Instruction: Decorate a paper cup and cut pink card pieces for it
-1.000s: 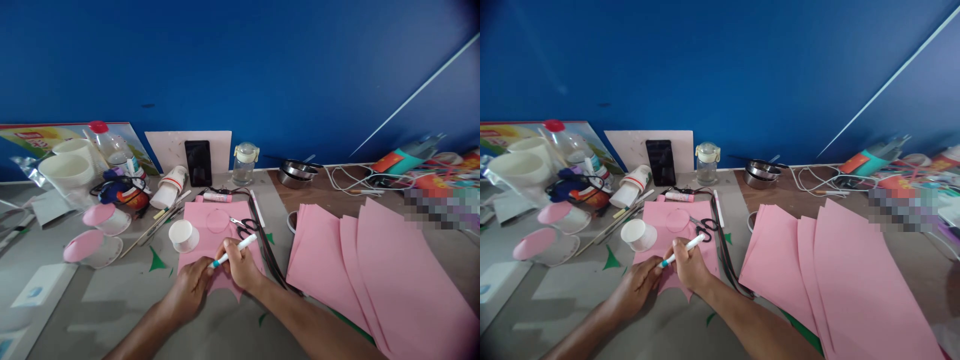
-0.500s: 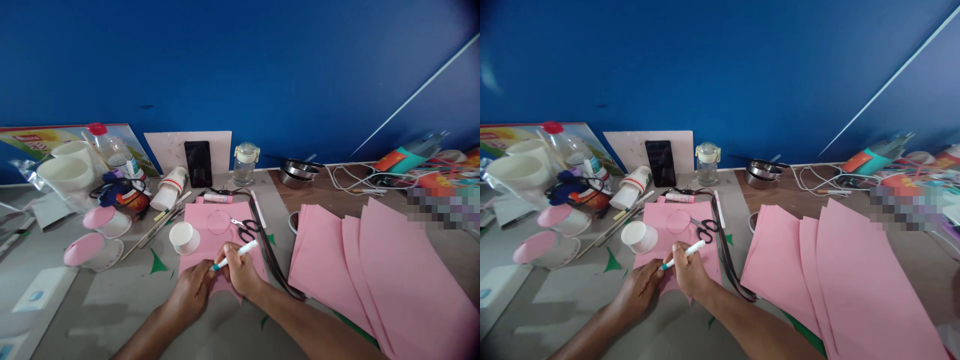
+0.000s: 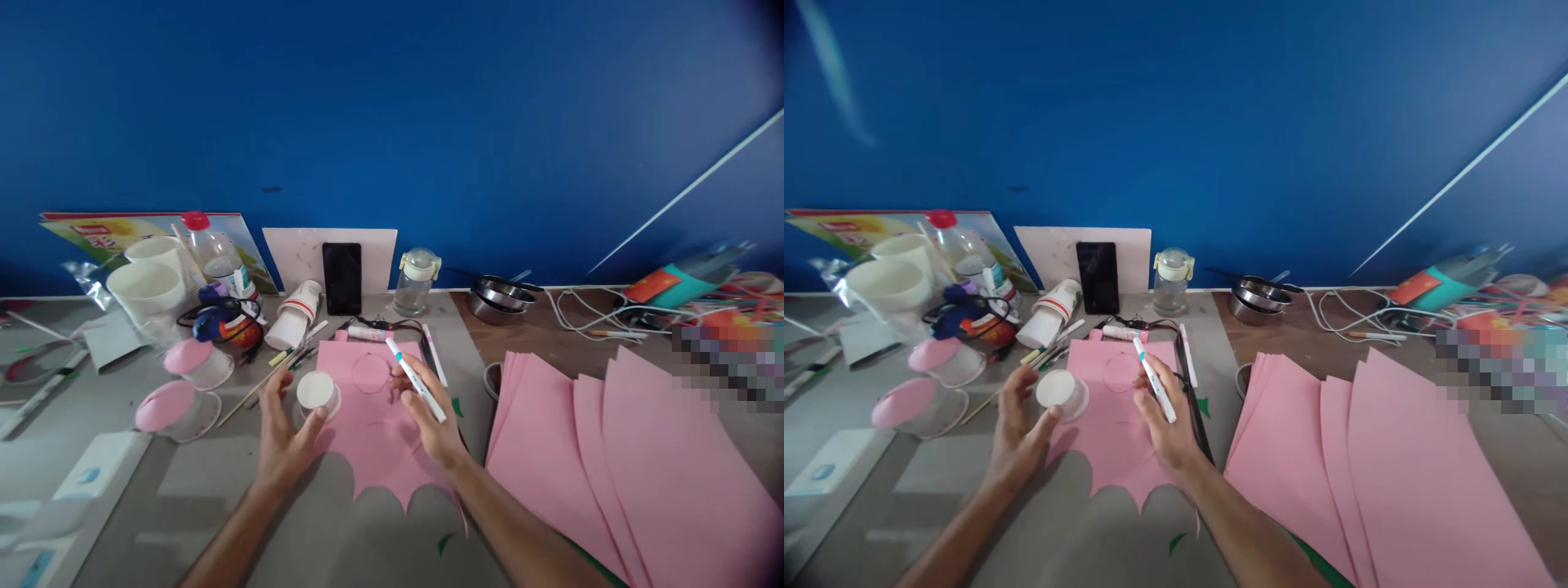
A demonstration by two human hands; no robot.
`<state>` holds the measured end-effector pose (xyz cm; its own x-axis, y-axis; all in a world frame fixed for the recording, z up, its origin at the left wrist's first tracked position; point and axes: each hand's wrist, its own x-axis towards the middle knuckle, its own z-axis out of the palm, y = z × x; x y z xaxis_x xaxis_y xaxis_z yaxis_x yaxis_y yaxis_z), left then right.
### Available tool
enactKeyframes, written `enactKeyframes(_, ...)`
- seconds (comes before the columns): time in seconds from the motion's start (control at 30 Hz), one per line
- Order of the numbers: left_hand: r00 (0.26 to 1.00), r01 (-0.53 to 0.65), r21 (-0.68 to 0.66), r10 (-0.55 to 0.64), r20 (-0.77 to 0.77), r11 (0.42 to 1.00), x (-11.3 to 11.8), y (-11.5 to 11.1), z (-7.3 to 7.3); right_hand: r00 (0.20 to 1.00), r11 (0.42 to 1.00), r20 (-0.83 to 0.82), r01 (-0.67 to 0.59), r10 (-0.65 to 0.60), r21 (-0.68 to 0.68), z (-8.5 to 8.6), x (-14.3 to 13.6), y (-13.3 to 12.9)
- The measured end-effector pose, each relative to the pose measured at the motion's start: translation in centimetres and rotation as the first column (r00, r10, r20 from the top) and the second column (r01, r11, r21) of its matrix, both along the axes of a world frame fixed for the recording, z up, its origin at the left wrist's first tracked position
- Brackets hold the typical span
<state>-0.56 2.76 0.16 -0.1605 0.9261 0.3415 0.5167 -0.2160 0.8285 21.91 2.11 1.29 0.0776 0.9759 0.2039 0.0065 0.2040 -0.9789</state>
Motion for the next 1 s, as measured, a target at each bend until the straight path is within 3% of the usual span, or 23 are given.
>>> enactKeyframes(0.13,0.990,0.061,-0.206,-0.033,0.135,0.977,0.1,0.6,-0.1,0.983,0.998,0.183,-0.023,0.011,0.063,-0.2,-0.3,-0.2)
enactKeyframes(0.37,0.990,0.026,-0.224,-0.056,-0.129,0.974,0.5,0.5,0.0,0.897,0.992,0.436,0.027,-0.077,0.120,-1.9,-0.9,0.2)
enactKeyframes(0.57,0.992,0.039,-0.227,-0.065,-0.110,0.973,0.4,0.8,-0.2,0.738,0.983,0.667,-0.035,-0.098,0.183,-2.5,-1.1,0.4)
enactKeyframes(0.67,0.999,0.038,-0.249,-0.034,0.019,0.968,0.3,0.7,0.1,0.687,0.980,0.723,-0.084,-0.075,0.181,-2.1,-1.2,0.2)
enactKeyframes(0.77,0.961,0.088,-0.218,-0.026,0.274,0.972,0.2,0.3,0.3,0.654,0.969,0.754,-0.140,-0.065,0.205,-1.6,-1.4,-0.2)
enactKeyframes(0.9,0.805,0.163,-0.198,-0.015,0.593,0.967,-0.1,-0.2,-0.4,0.627,0.947,0.776,-0.212,-0.059,0.243,-1.4,-1.9,-0.5)
enactKeyframes(1.0,0.634,0.294,-0.272,0.026,0.773,0.916,0.2,-0.4,-0.7,0.648,0.940,0.756,-0.194,-0.092,0.281,-1.3,-1.8,-0.5)
